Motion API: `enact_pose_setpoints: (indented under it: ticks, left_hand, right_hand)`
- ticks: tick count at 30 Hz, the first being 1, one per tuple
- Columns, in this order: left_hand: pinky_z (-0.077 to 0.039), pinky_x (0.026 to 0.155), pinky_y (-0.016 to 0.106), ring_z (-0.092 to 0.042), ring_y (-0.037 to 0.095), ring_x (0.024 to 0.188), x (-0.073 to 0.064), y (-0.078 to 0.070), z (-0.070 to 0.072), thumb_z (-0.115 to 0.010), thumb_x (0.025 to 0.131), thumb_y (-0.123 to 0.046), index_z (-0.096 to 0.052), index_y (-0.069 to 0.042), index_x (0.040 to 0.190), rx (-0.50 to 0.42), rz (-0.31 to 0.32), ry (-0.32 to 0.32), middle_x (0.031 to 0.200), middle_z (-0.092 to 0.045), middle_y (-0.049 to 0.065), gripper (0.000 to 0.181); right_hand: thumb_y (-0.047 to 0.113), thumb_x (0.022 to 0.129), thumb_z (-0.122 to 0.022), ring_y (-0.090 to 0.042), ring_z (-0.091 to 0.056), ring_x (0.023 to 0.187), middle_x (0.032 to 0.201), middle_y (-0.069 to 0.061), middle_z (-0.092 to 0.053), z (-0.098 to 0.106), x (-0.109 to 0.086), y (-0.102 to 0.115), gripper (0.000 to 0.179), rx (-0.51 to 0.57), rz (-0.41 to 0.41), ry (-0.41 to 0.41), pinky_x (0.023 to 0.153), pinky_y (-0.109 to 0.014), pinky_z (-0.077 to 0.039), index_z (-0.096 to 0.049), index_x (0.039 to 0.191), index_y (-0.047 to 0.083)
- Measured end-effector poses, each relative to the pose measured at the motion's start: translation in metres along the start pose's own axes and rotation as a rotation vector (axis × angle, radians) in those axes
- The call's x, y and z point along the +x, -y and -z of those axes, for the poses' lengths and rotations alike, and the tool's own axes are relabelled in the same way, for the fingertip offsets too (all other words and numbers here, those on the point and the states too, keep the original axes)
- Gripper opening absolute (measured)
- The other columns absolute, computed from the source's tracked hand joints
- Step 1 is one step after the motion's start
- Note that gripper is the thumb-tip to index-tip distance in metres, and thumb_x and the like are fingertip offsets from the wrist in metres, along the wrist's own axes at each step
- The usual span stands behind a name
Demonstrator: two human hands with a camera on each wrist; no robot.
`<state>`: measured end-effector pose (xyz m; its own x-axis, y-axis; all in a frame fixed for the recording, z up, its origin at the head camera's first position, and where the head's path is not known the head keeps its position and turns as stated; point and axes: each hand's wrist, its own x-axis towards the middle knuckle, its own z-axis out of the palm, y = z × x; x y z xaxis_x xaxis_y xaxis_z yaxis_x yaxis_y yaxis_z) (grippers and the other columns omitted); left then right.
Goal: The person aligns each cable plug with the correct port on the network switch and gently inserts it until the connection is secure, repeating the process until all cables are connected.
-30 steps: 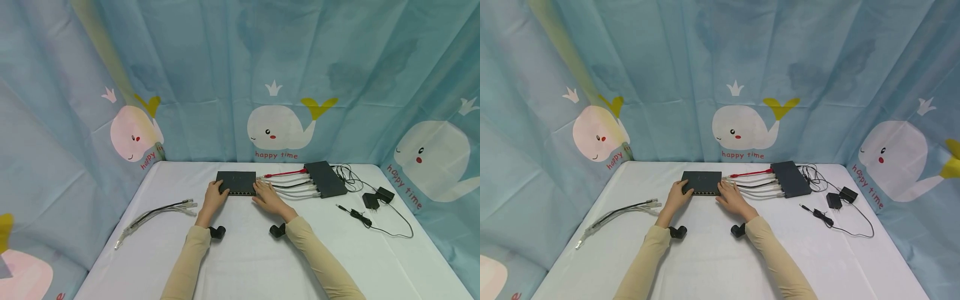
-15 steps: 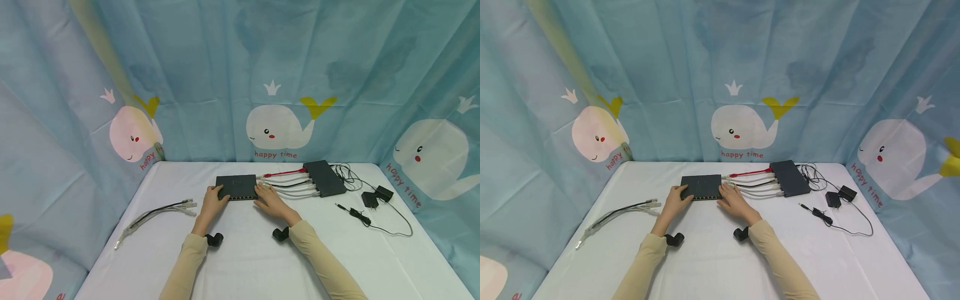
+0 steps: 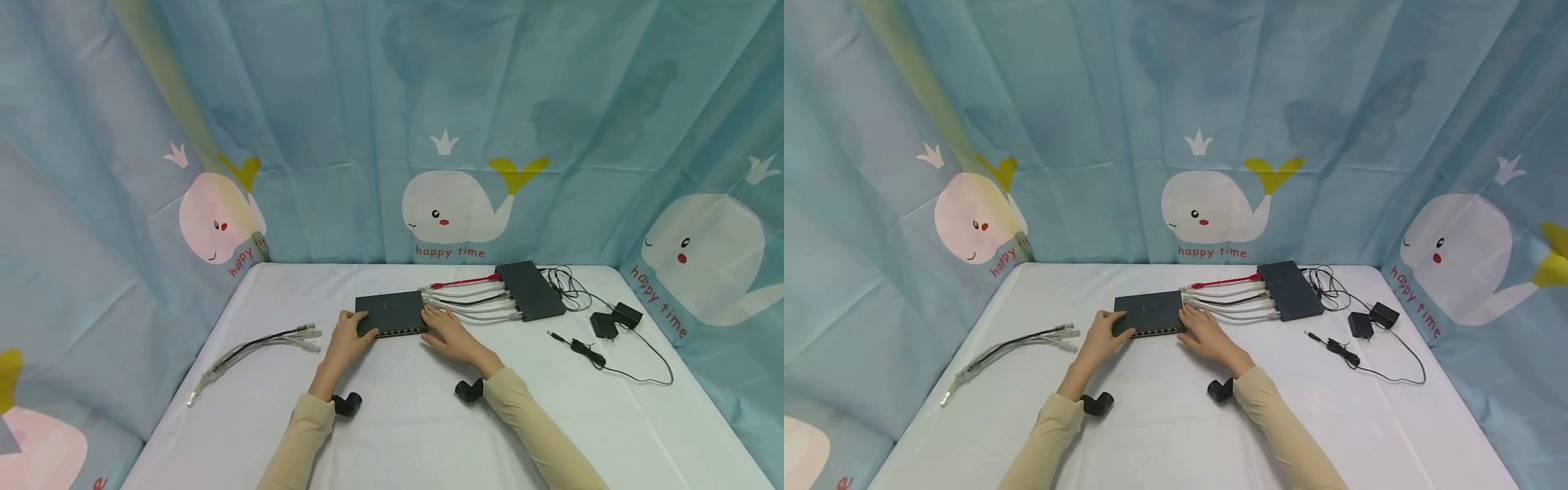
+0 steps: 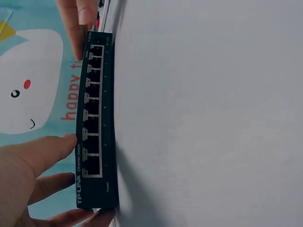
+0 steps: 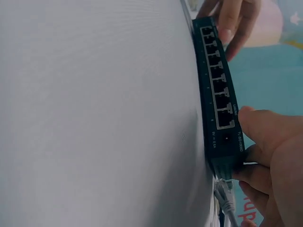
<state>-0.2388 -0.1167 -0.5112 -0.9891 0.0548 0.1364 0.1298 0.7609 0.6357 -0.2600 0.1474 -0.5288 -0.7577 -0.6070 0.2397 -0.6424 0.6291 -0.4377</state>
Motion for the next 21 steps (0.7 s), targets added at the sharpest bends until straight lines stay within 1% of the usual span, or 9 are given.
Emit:
enact_pose_setpoints:
  ticks: [4, 7, 12, 15, 18, 21]
  left_hand:
    - [-0.046, 0.085, 0.049, -0.055, 0.035, 0.096, -0.008, -0.004, 0.002, -0.068, 0.085, -0.027, -0.054, -0.003, 0.128, 0.003, -0.022, 0.003, 0.112, -0.046, 0.02, 0.051]
    - [-0.046, 0.082, 0.048, -0.055, 0.032, 0.091, -0.011, -0.006, 0.002, -0.068, 0.085, -0.027, -0.055, -0.004, 0.127, -0.001, -0.024, 0.005, 0.11, -0.047, 0.019, 0.049]
    - [-0.047, 0.078, 0.045, -0.054, 0.027, 0.087, -0.019, -0.008, 0.001, -0.067, 0.086, -0.028, -0.056, -0.006, 0.125, 0.016, -0.039, 0.016, 0.108, -0.048, 0.017, 0.047]
    - [-0.047, 0.073, 0.04, -0.052, 0.021, 0.08, -0.024, -0.008, 0.0, -0.067, 0.086, -0.028, -0.057, -0.006, 0.124, 0.025, -0.048, 0.02, 0.106, -0.048, 0.015, 0.046]
    - [-0.043, 0.066, 0.035, -0.047, 0.016, 0.072, -0.029, -0.008, -0.001, -0.067, 0.086, -0.027, -0.058, -0.006, 0.123, 0.021, -0.063, 0.021, 0.104, -0.048, 0.014, 0.044]
    - [-0.041, 0.063, 0.031, -0.043, 0.014, 0.069, -0.035, -0.009, -0.001, -0.067, 0.086, -0.027, -0.059, -0.005, 0.122, 0.022, -0.085, 0.022, 0.101, -0.048, 0.013, 0.043]
  right_hand:
    - [0.029, 0.094, -0.054, -0.035, -0.027, 0.137, 0.146, -0.02, -0.032, 0.003, -0.004, 0.002, 0.058, 0.016, -0.017, 0.011, 0.11, -0.055, -0.012, -0.037, 0.138, -0.005]
    - [0.029, 0.094, -0.054, -0.035, -0.028, 0.136, 0.146, -0.02, -0.033, 0.004, -0.007, 0.001, 0.058, 0.011, -0.016, 0.005, 0.11, -0.055, -0.014, -0.037, 0.138, -0.005]
    - [0.029, 0.094, -0.055, -0.035, -0.028, 0.136, 0.144, -0.02, -0.035, 0.004, -0.012, -0.002, 0.057, 0.002, -0.011, -0.002, 0.11, -0.055, -0.016, -0.038, 0.138, -0.004]
    - [0.028, 0.094, -0.055, -0.035, -0.028, 0.136, 0.144, -0.02, -0.035, 0.004, -0.015, -0.003, 0.057, 0.005, -0.008, -0.001, 0.11, -0.055, -0.016, -0.038, 0.138, -0.003]
    - [0.029, 0.094, -0.054, -0.035, -0.029, 0.135, 0.144, -0.019, -0.035, 0.006, -0.018, -0.003, 0.056, 0.016, 0.001, -0.003, 0.109, -0.055, -0.017, -0.038, 0.138, -0.003]
    - [0.029, 0.094, -0.054, -0.036, -0.03, 0.135, 0.144, -0.02, -0.036, 0.008, -0.02, -0.002, 0.056, 0.036, 0.012, -0.009, 0.109, -0.056, -0.017, -0.039, 0.137, -0.003]
